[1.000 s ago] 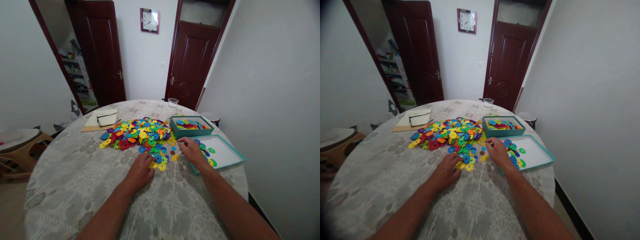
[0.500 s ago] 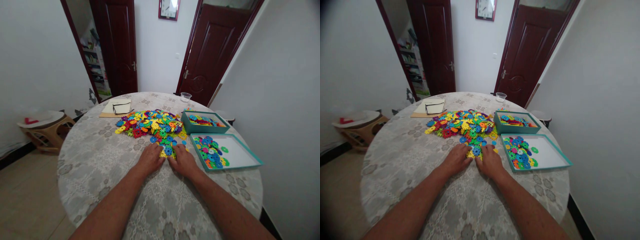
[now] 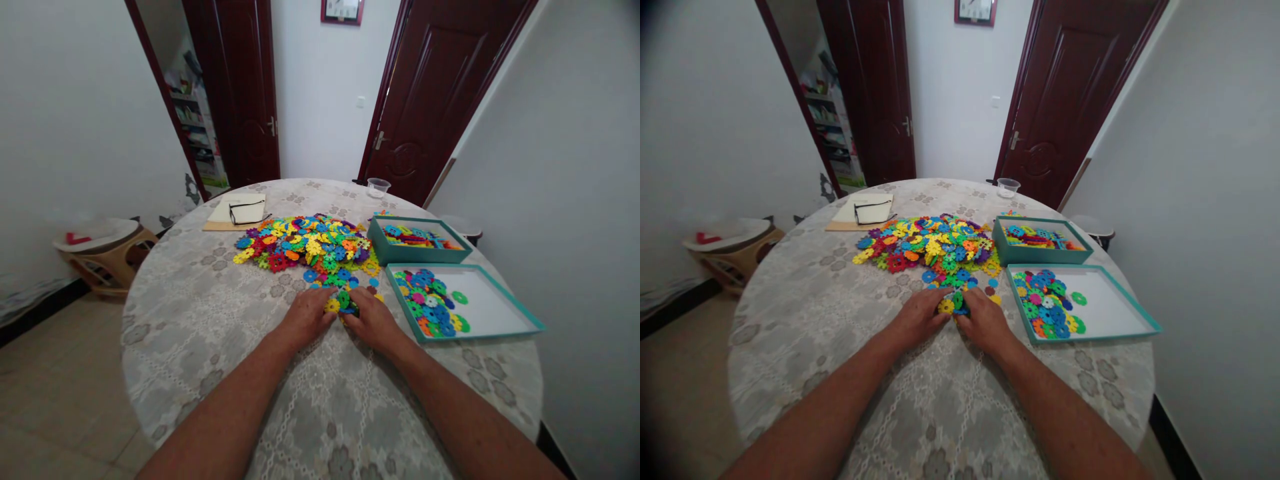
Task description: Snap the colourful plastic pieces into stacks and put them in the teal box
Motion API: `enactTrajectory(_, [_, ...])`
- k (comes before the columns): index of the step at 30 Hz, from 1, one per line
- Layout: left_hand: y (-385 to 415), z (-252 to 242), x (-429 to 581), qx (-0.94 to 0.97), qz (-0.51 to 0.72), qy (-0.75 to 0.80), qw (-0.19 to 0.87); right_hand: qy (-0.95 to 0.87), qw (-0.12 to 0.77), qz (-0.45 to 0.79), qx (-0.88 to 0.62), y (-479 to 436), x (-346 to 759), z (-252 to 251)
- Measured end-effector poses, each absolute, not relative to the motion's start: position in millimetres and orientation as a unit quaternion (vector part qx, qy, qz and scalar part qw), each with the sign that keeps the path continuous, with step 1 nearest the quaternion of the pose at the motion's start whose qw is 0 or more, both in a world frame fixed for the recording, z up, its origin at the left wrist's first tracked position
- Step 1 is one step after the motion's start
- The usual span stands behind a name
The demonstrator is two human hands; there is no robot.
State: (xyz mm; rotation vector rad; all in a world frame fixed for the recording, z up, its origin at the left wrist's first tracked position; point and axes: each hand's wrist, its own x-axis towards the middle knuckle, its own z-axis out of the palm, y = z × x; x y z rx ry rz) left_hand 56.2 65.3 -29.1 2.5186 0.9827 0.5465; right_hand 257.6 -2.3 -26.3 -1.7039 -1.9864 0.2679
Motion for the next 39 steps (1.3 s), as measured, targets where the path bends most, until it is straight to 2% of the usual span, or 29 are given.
enactTrajectory(9, [64.6,-27.4,52.9,0.906,0.195,0.322,0.192,-0.730,0.264,0.126,-0.617,-4.9,257.4,-24.7])
enactTrajectory(14, [62.8,-22.5,54.9,0.918,0.171,0.309,0.181,-0.702,0.314,0.129,-0.626,-4.8,259.3,-27.1])
enactTrajectory(18, [63.5,-25.8,56.0,0.917,0.184,0.303,0.182,-0.728,0.293,0.111,-0.610,-3.7,261.0,-27.5])
enactTrajectory(25, [64.2,-25.2,56.2,0.880,0.226,0.319,0.269,-0.701,0.302,0.096,-0.639,-4.9,267.1,-20.0])
enactTrajectory(32, [58.1,-4.8,57.0,0.871,0.200,0.321,0.313,-0.683,0.306,0.221,-0.625,-19.9,291.1,-1.3])
enactTrajectory(35, [53.9,-3.5,57.7,0.865,0.179,0.307,0.354,-0.690,0.275,0.272,-0.612,-24.6,292.4,0.7])
enactTrajectory(39, [47.7,-6.9,60.9,0.888,0.135,0.329,0.290,-0.713,0.235,0.249,-0.612,-25.6,287.7,-2.9])
